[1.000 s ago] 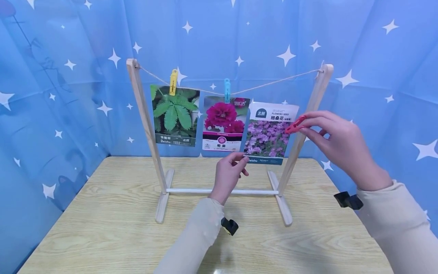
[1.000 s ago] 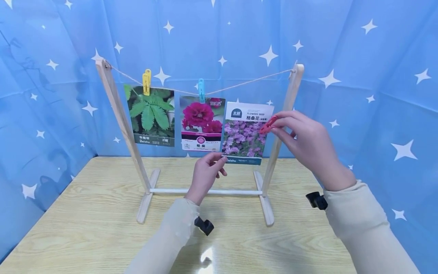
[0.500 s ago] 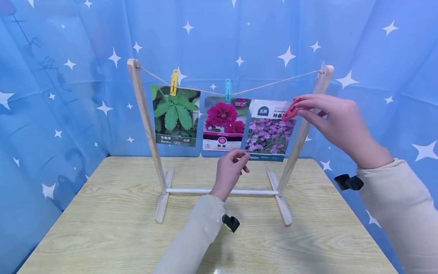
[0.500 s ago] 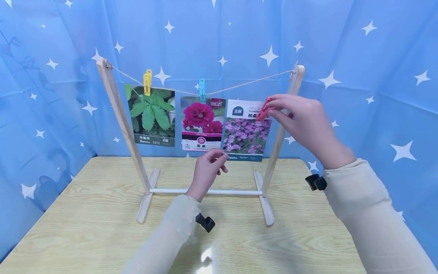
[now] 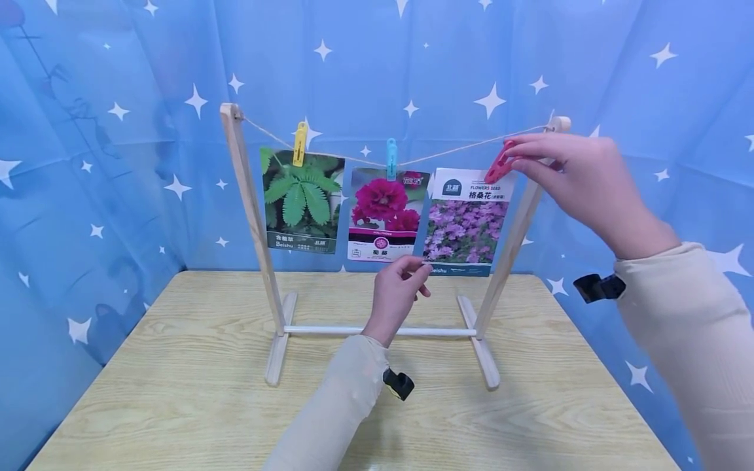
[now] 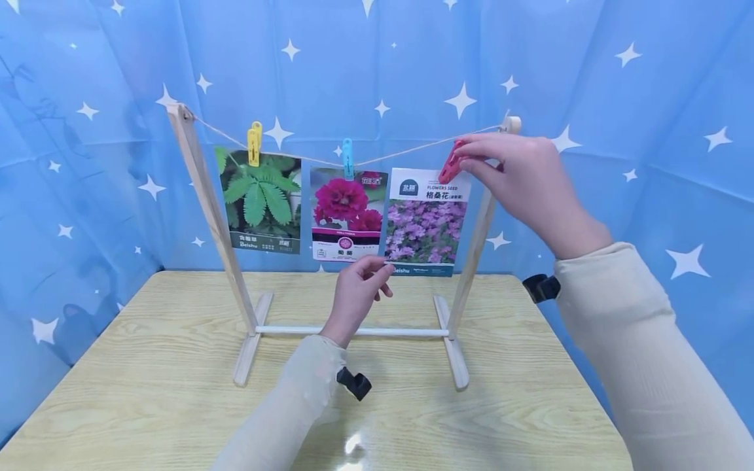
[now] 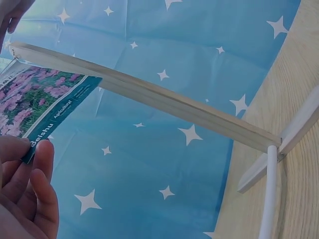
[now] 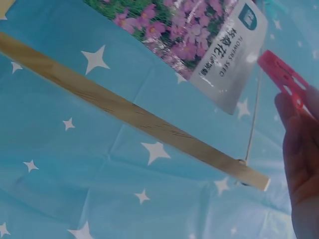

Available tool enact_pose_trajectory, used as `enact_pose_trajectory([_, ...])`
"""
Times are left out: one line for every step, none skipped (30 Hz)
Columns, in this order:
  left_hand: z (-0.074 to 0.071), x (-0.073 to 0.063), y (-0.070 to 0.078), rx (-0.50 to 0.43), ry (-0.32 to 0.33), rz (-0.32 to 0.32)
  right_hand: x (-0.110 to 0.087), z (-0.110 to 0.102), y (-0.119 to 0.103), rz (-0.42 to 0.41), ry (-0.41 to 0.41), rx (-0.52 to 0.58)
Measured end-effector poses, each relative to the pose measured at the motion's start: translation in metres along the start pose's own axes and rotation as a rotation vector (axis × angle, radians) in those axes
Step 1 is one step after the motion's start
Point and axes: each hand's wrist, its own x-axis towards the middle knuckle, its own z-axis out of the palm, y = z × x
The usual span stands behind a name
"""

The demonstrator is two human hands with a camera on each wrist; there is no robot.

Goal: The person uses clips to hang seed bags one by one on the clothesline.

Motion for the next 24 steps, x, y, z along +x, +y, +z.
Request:
enact_pose_trajectory([0.0,0.0,0.0,-0.005,-0.002,0.002,0.002,-0.001,0.0,0.006,-0.006,-0.008])
enact_pose_trajectory([0.0,0.0,0.001,-0.01,-0.005,0.006,0.005,-0.002,0.0,0.014,-0.013,-0.012])
enact_pose_trajectory([0.001,0.001,0.001,-0.015,-0.009,0.01,0.007,-0.003,0.0,0.02,-0.019,-0.015])
enact_pose_trajectory([0.001,0.001,0.001,-0.022,-0.012,0.015,0.01,-0.004,0.0,0.027,-0.026,-0.02])
enact_pose_trajectory([0.001,0.001,0.002,-0.025,-0.014,0.018,0.012,-0.005,0.0,0.034,-0.034,-0.02])
enact_pose_trajectory([0.001,0.001,0.002,-0.027,-0.013,0.02,0.014,-0.006,0.0,0.038,-0.04,-0.023])
enact_pose_trajectory([0.0,0.002,0.002,-0.026,-0.01,0.021,0.016,-0.007,0.0,0.043,-0.046,-0.02])
enact_pose_trajectory([0.0,0.002,0.002,-0.024,-0.006,0.021,0.018,-0.008,0.0,0.053,-0.056,-0.017])
enact_pose_trajectory([-0.001,0.002,0.003,-0.022,-0.002,0.02,0.019,-0.008,0.0,0.061,-0.065,-0.016])
enact_pose_trajectory([-0.002,0.002,0.003,-0.02,0.002,0.018,0.02,-0.009,0.001,0.068,-0.075,-0.014])
enact_pose_trajectory([-0.002,0.002,0.003,-0.017,0.004,0.015,0.022,-0.009,0.001,0.08,-0.088,-0.009])
enact_pose_trajectory([-0.003,0.002,0.003,-0.018,0.005,0.014,0.023,-0.01,0.001,0.086,-0.095,-0.009])
enact_pose_trajectory([-0.003,0.002,0.003,-0.019,0.004,0.015,0.025,-0.011,0.002,0.093,-0.101,-0.007])
enact_pose_trajectory([-0.003,0.002,0.003,-0.023,0.002,0.016,0.027,-0.012,0.003,0.102,-0.104,-0.005])
enact_pose_trajectory([-0.004,0.002,0.003,-0.029,0.0,0.018,0.029,-0.013,0.003,0.112,-0.105,-0.001])
enact_pose_trajectory([-0.004,0.003,0.003,-0.033,-0.001,0.018,0.03,-0.014,0.004,0.122,-0.109,-0.001])
enact_pose_trajectory([-0.003,0.003,0.003,-0.036,0.002,0.018,0.032,-0.015,0.004,0.136,-0.112,-0.004])
enact_pose_trajectory([-0.003,0.003,0.003,-0.04,0.004,0.018,0.034,-0.017,0.004,0.141,-0.112,-0.007])
enact_pose_trajectory([-0.003,0.003,0.002,-0.043,0.008,0.016,0.036,-0.018,0.004,0.155,-0.112,-0.009])
enact_pose_trajectory([-0.003,0.004,0.002,-0.045,0.011,0.013,0.038,-0.019,0.004,0.16,-0.109,-0.014])
enact_pose_trajectory([-0.003,0.004,0.001,-0.043,0.014,0.009,0.039,-0.02,0.003,0.161,-0.107,-0.018])
enact_pose_trajectory([-0.003,0.004,0.001,-0.041,0.016,0.004,0.04,-0.021,0.003,0.162,-0.107,-0.026])
enact_pose_trajectory([-0.002,0.005,0.001,-0.039,0.016,-0.001,0.041,-0.022,0.003,0.161,-0.104,-0.032])
enact_pose_trajectory([-0.002,0.005,0.0,-0.036,0.016,-0.005,0.042,-0.023,0.002,0.158,-0.101,-0.033])
